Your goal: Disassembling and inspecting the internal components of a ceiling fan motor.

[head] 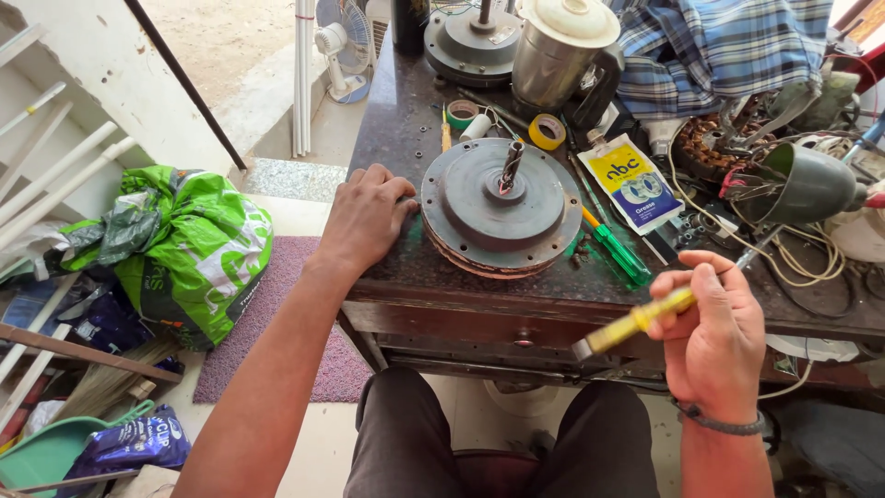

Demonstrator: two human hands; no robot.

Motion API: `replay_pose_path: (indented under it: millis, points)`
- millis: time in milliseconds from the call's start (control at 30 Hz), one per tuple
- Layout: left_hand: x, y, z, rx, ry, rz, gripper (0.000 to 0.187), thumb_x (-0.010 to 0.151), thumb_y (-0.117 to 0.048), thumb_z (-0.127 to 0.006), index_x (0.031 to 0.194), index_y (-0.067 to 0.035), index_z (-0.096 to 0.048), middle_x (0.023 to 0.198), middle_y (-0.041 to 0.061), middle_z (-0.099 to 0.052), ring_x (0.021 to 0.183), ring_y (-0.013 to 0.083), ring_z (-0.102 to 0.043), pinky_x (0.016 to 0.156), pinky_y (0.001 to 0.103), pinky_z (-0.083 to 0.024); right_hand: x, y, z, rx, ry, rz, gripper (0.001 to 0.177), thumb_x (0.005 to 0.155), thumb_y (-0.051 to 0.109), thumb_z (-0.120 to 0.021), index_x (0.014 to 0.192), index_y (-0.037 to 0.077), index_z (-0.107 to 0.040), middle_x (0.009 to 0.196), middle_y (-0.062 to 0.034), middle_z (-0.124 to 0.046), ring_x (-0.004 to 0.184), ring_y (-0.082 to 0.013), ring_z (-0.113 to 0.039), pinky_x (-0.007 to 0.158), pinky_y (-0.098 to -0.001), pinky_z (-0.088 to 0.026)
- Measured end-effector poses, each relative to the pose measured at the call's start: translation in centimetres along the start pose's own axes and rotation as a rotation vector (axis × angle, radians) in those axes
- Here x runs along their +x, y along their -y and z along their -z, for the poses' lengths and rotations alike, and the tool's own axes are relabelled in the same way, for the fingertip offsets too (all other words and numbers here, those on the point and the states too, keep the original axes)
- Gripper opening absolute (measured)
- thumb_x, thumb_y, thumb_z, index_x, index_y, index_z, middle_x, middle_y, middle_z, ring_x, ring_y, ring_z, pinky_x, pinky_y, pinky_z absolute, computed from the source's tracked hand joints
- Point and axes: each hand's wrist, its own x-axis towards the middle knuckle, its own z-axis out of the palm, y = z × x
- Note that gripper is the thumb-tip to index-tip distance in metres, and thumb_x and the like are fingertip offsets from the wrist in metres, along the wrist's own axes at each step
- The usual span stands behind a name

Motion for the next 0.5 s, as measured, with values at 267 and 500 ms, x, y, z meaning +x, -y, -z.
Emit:
replay_pose_path:
  millis: [267,500]
  points:
    - [-0.4,-0.6,-0.1,-0.087,-0.14,0.004,0.019,0.097,-0.013,-0.066,0.113,-0.005,-0.072,0.116,0.014,-0.069,0.111,0.0328,-0.064,0.098,0.043,-0.049,-0.8,-0.2,-0.2,0.199,-0.011,-0.147,0.019,0.096,0.006,-0.059,0.114,0.009,-0.051,0.114,-0.0172,-0.069,0.078,-0.0119,-0.066,0.069,-0.0247,-0.056]
    - [0.6,-5.5,1.5,-0.33,-0.251,-0.046,0.039,0.104,-0.023,-0.062,0.132,0.004,-0.062,0.134,0.023,-0.064,0.126,0.0382,-0.06,0.109,0.045,-0.045,-3.1,-3.0,0.7,-0.132,0.15,-0.307,0.035,0.103,0.015,-0.056,0.136,0.004,-0.064,0.085,-0.0029,-0.062,0.053,-0.0026,-0.039,0.045,-0.0188,-0.03]
